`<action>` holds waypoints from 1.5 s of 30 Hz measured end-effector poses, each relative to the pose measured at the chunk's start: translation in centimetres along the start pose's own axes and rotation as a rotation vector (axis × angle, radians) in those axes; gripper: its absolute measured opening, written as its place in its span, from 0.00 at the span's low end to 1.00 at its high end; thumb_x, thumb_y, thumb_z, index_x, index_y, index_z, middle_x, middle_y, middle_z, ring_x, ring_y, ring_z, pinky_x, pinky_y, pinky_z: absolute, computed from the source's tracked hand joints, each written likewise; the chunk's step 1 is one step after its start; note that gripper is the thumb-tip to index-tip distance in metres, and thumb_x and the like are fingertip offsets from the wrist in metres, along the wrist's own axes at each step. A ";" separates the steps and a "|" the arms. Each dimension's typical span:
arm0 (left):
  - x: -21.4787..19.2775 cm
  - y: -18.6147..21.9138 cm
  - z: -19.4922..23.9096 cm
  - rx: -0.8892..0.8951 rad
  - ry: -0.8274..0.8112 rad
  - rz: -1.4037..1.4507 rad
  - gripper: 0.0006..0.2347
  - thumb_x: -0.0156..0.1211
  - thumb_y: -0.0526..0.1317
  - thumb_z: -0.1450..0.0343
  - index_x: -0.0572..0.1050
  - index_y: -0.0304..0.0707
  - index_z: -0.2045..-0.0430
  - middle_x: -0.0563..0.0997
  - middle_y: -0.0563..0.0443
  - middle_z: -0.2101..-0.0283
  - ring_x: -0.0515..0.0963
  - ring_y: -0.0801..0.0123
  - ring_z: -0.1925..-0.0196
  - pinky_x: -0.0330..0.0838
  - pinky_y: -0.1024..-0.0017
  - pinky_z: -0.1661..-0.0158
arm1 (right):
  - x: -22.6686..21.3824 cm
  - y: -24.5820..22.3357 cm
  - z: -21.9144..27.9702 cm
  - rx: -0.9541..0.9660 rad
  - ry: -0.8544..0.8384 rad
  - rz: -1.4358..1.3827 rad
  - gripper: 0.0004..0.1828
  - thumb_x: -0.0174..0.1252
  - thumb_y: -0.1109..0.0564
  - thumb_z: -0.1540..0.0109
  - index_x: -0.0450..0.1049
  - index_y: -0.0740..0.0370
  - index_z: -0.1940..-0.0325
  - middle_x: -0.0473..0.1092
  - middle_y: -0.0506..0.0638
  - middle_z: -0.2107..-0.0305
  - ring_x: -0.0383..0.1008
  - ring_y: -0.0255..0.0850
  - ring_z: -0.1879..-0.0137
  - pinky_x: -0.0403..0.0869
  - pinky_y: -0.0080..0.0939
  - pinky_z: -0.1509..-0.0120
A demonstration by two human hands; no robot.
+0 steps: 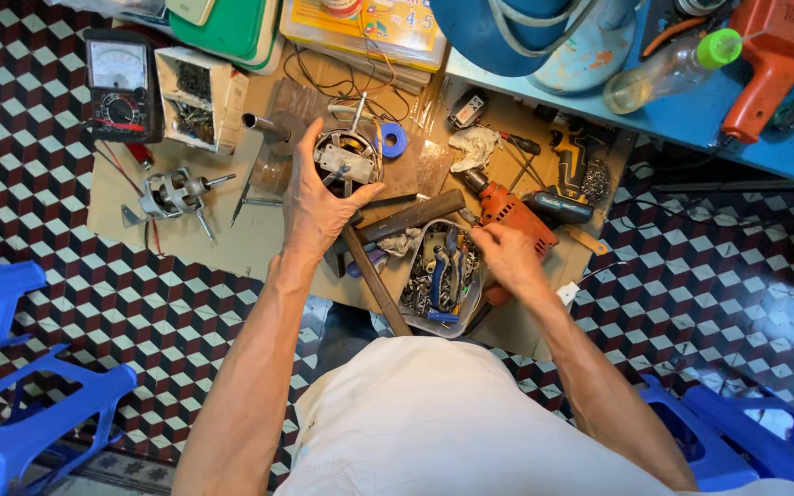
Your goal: The person disassembles a small electrical motor, removes the rotor, and uses a cordless drill to tighten screws on the motor housing. They then use a screwdriver to adjust internal components and reassemble the motor parts on a cluttered workbench.
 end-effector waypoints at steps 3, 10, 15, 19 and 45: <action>0.0 -0.4 0.0 -0.005 -0.042 0.025 0.46 0.84 0.46 0.41 0.54 0.42 0.31 0.70 0.36 0.35 0.75 0.49 0.36 0.73 0.58 0.39 | 3.5 0.0 1.0 0.089 -0.098 0.033 0.21 0.56 0.44 0.36 0.77 0.65 0.52 0.77 0.64 0.69 0.79 0.57 0.61 0.74 0.54 0.52; 0.0 -1.3 -0.2 0.085 -0.110 0.050 0.49 0.84 0.45 0.40 0.50 0.44 0.28 0.61 0.31 0.28 0.63 0.44 0.27 0.61 0.54 0.30 | 3.7 -3.3 1.3 -0.103 -0.037 0.133 0.20 0.56 0.47 0.36 0.76 0.66 0.52 0.76 0.66 0.63 0.77 0.62 0.56 0.74 0.58 0.50; -0.4 -0.6 0.2 0.090 0.005 0.006 0.50 0.82 0.47 0.41 0.49 0.40 0.29 0.60 0.32 0.27 0.62 0.45 0.26 0.60 0.53 0.31 | 8.3 -6.9 3.4 -0.230 -0.196 0.219 0.20 0.57 0.43 0.35 0.78 0.61 0.52 0.77 0.63 0.65 0.78 0.62 0.58 0.75 0.57 0.54; -1.6 -0.2 4.4 0.100 0.300 0.097 0.46 0.78 0.46 0.37 0.52 0.32 0.29 0.60 0.29 0.29 0.62 0.42 0.27 0.61 0.53 0.32 | 14.2 -8.9 5.8 -0.308 -0.302 0.421 0.24 0.63 0.42 0.41 0.71 0.65 0.53 0.75 0.63 0.70 0.77 0.61 0.62 0.74 0.60 0.59; 0.5 -5.8 12.1 -0.140 -0.386 -0.371 0.09 0.66 0.43 0.37 0.79 0.35 0.81 0.81 0.38 0.72 0.81 0.43 0.70 0.76 0.50 0.67 | 12.1 -8.7 9.7 0.500 -0.531 -0.642 0.33 0.51 0.35 0.31 0.78 0.73 0.57 0.77 0.54 0.71 0.76 0.42 0.67 0.75 0.39 0.61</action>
Point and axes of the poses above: each hand's wrist, its own z-axis away from the middle knuckle, its own x-axis out of the palm, y = z × x, the point moved 8 cm from there along -z, towards the middle knuckle
